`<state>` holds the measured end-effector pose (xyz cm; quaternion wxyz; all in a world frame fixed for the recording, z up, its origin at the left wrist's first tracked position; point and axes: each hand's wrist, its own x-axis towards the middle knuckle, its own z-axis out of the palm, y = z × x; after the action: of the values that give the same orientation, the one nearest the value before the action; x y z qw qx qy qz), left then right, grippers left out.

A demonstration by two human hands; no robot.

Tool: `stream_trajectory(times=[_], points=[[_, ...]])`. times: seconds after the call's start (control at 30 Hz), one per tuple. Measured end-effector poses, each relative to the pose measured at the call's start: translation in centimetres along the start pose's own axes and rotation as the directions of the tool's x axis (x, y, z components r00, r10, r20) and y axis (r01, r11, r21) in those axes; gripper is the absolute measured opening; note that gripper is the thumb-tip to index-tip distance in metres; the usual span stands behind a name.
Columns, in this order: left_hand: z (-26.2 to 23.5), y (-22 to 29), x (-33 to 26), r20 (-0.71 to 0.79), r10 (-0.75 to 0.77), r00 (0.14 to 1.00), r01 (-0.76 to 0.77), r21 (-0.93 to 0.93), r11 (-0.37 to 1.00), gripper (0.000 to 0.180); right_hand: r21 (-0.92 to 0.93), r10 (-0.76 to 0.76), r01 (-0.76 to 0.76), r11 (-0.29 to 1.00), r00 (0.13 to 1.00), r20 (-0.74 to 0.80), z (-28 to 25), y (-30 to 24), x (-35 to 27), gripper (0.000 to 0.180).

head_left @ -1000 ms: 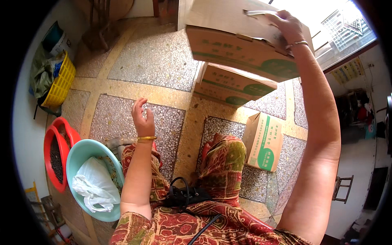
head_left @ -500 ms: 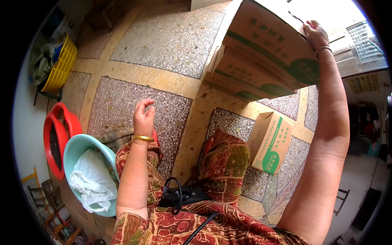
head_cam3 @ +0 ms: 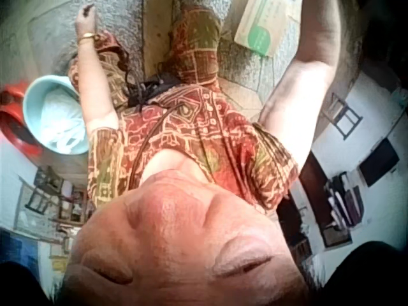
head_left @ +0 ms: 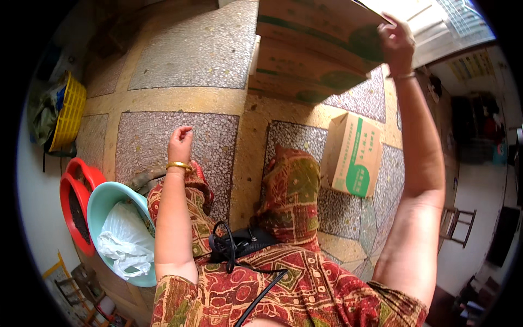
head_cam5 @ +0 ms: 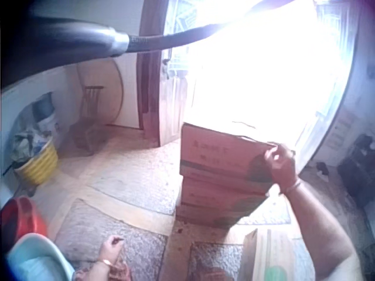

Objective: The person sits on the floor and assembles multiple cardboard boxes by folding the flaps and tucking the tabs into slots. They handle each box individually, folding the sides and securing the top flaps before stacking the finished boxes.

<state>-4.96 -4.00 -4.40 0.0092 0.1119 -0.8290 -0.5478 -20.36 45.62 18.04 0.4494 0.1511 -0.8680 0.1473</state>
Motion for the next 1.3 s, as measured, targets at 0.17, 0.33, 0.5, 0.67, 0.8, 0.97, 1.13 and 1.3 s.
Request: stream_trajectory(times=[0.17, 0.33, 0.5, 0.67, 0.8, 0.97, 1.13, 1.3], points=[[0.4, -0.7, 0.1, 0.079, -0.068, 0.995, 0.065, 0.037, 0.997, 0.017, 0.074, 0.424, -0.470, 0.880, 0.845, 0.326, -5.8, -0.2, -21.9, 0.026], [2.1, -2.9, 1.2, 0.193, -0.130, 0.973, 0.108, 0.119, 0.987, 0.019, -0.196, 0.929, -0.910, 0.365, 0.343, 0.140, -15.7, 6.7, -49.4, 0.027], [0.9, -4.2, 1.4, 0.214, -0.235, 0.948, 0.180, 0.250, 0.951, 0.023, -0.529, 0.997, -0.847, -0.045, -0.074, 0.034, -20.3, 3.5, -58.0, 0.045], [-1.1, -4.9, 1.3, 0.242, -0.226, 0.943, 0.150, 0.298, 0.943, 0.022, -0.617, 0.958, -0.785, -0.067, -0.223, 0.180, -19.5, 4.2, -57.0, 0.078], [-1.7, -5.0, 0.4, 0.191, -0.230, 0.954, 0.177, 0.261, 0.949, 0.016, -0.707, 0.943, -0.707, -0.004, -0.238, 0.233, -18.9, 7.2, -58.0, 0.085], [-2.9, -5.0, -1.4, 0.141, -0.271, 0.952, 0.225, 0.278, 0.934, 0.017, -0.665, 0.900, -0.747, 0.020, -0.276, 0.337, -17.0, 8.9, -58.3, 0.085], [-4.3, -7.4, -1.9, 0.241, -0.130, 0.962, 0.050, 0.315, 0.948, 0.017, -0.618, 0.939, -0.786, 0.012, -0.204, 0.278, -16.5, 9.3, -58.7, 0.071], [-4.8, -8.4, -3.0, 0.229, -0.247, 0.942, 0.177, 0.289, 0.941, 0.019, -0.524, 0.943, -0.852, -0.008, -0.182, 0.280, -14.4, 6.8, -56.6, 0.061]])
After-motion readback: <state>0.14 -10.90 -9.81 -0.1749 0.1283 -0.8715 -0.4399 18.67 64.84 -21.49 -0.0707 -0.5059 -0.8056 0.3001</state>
